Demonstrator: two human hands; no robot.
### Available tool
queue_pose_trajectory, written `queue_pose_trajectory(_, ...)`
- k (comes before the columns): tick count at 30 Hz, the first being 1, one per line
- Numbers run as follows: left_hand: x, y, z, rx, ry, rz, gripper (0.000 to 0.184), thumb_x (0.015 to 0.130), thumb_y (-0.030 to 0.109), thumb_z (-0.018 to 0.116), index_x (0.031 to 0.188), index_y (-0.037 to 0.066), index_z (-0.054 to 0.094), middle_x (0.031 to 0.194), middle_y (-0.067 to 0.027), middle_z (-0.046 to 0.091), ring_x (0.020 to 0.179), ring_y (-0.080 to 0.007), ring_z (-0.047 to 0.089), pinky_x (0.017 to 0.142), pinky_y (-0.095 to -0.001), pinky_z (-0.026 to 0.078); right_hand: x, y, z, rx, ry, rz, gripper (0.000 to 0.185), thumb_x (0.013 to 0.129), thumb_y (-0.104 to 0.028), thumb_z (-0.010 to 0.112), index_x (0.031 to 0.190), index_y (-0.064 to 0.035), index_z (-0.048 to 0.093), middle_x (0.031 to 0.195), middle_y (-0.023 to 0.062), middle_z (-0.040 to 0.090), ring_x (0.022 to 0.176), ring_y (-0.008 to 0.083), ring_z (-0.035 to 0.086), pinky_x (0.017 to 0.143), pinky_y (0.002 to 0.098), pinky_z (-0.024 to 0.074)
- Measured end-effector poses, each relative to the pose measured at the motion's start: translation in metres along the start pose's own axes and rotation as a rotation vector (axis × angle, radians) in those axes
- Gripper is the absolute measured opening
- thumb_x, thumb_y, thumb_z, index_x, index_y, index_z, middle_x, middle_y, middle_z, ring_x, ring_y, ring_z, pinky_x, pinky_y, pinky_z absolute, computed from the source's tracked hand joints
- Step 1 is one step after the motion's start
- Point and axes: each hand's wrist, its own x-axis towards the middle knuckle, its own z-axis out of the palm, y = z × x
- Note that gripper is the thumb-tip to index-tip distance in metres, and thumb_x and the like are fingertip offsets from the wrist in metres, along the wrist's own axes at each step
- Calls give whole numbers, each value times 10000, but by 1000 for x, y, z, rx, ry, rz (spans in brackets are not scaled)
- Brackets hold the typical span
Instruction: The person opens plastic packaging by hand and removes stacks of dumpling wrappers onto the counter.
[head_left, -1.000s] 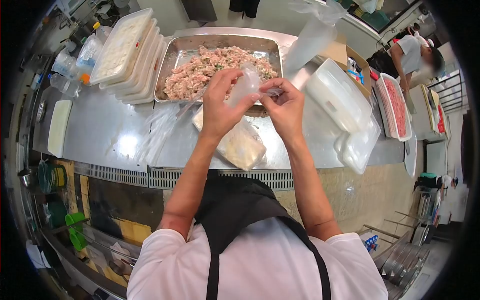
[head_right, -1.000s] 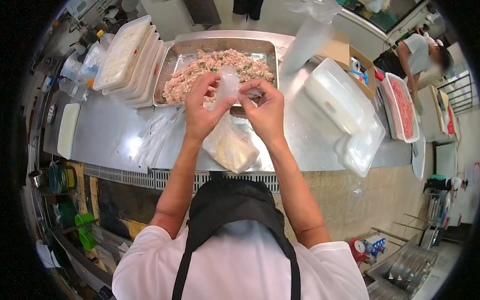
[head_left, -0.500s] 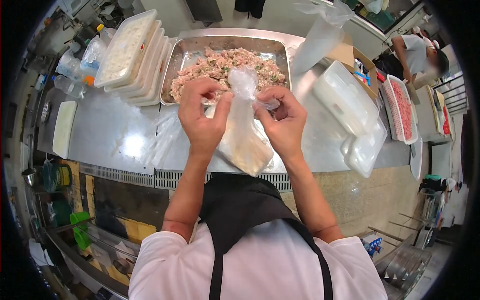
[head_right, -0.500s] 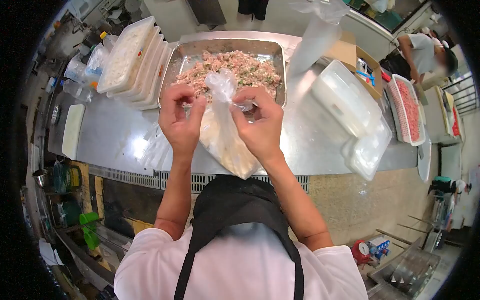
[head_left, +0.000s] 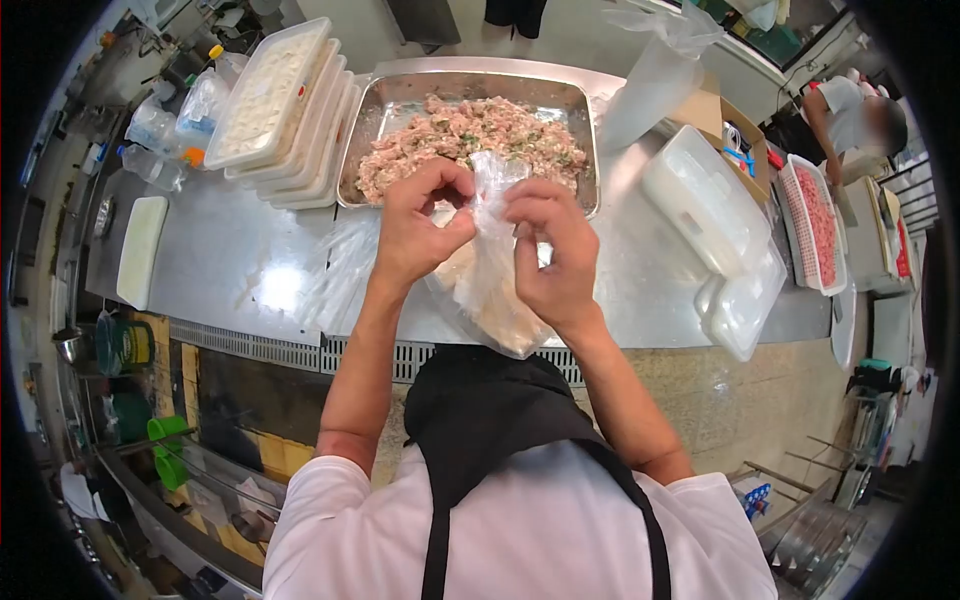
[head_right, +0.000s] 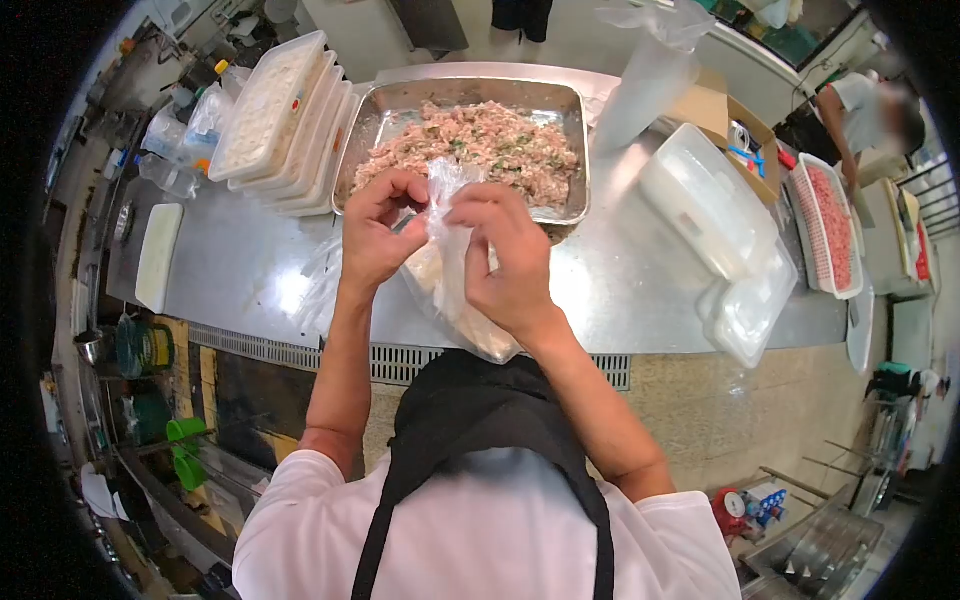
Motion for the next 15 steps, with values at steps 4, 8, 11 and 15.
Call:
queue_pose_trajectory(4, -6, -2, 4, -255, 58, -77, 232, 729, -110, 615, 929, -2, 565, 932, -33, 593, 865, -95, 579, 800, -232, 482, 6, -10, 0, -48, -4, 223, 266, 706, 54, 663, 951, -43, 624, 1012, 107, 610, 910, 258, 629, 737, 339, 526)
queue_pose_trajectory(8, -9, -3, 3, -360, 19, -106, 230, 761, -84, 650, 947, 9, 555, 949, -45, 585, 862, -89, 573, 788, -217, 476, 5, 0, 2, 68, -60, 361, 263, 700, 6, 696, 951, -39, 636, 986, 86, 628, 869, 209, 634, 720, 321, 538)
queue_pose_trajectory(11, -13, -10, 1, -411, 0, -144, 235, 760, -62, 675, 949, 15, 560, 943, -44, 592, 845, -91, 577, 770, -217, 475, -1, 14, 2, 161, -44, 385, 227, 712, 7, 674, 935, -29, 644, 920, 56, 654, 794, 156, 635, 679, 290, 532)
queue_pose_trajectory(15, -12, -18, -2, -456, -9, -161, 223, 762, -20, 719, 931, 14, 578, 912, -40, 602, 824, -92, 577, 755, -222, 479, -2, 23, 1, 231, -77, 501, 198, 716, -1, 669, 913, -14, 653, 836, 42, 667, 709, 102, 615, 644, 248, 506)
